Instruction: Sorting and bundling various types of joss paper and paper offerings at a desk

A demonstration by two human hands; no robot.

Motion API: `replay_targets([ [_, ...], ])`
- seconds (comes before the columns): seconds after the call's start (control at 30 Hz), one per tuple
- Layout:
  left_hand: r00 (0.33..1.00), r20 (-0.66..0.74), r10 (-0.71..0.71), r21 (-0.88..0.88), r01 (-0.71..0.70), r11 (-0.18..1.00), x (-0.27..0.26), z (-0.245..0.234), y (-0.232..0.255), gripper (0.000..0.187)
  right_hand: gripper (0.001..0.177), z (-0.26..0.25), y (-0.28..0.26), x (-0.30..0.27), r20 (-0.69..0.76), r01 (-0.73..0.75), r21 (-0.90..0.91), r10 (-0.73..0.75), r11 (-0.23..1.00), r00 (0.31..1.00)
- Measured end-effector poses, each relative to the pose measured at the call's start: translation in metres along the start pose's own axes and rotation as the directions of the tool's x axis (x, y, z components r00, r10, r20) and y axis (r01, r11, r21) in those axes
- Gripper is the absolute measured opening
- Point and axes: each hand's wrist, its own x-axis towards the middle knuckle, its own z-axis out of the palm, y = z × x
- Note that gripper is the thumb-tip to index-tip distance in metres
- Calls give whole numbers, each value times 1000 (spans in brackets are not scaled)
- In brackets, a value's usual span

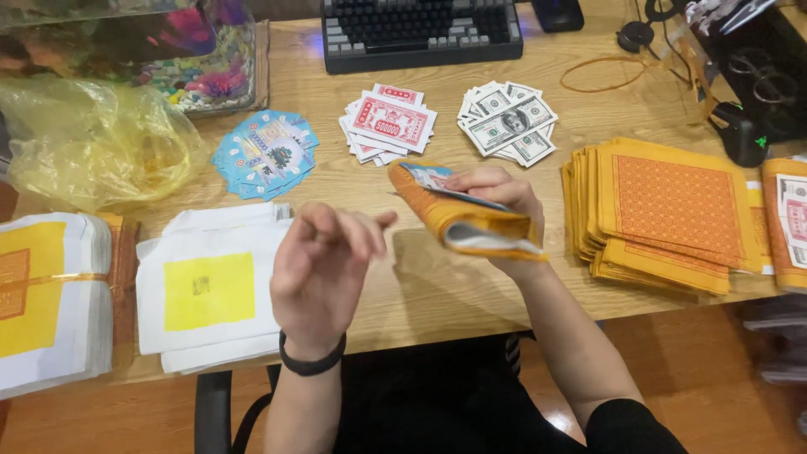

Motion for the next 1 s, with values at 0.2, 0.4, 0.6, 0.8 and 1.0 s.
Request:
replay_targets([
  [0.2, 976, -181, 121, 879, 106, 465, 15, -1, -34, 6, 27, 17, -31, 15, -190, -646, 161, 666, 746, 722],
  [0.4, 968, -148, -203, 606, 251, 755, 0, -9, -55, 55, 22, 9, -38, 32, -255, -765, 315, 827, 562, 502],
  [0.6, 967, -245, -73, 539, 199, 819, 0, -13, -65, 42, 17, 8, -35, 15, -257, -763, 263, 805, 590, 534],
  [0.8, 990, -134, -49, 722, 132, 680, -3, 8, -64, 45, 26, -9, -18, -21, -225, -730, 272, 779, 627, 585],
  [1.0, 984, -168, -63, 654, 159, 740, -21, 16, -96, 52, 37, -16, -41, -34, -216, -787, 57, 777, 615, 592],
])
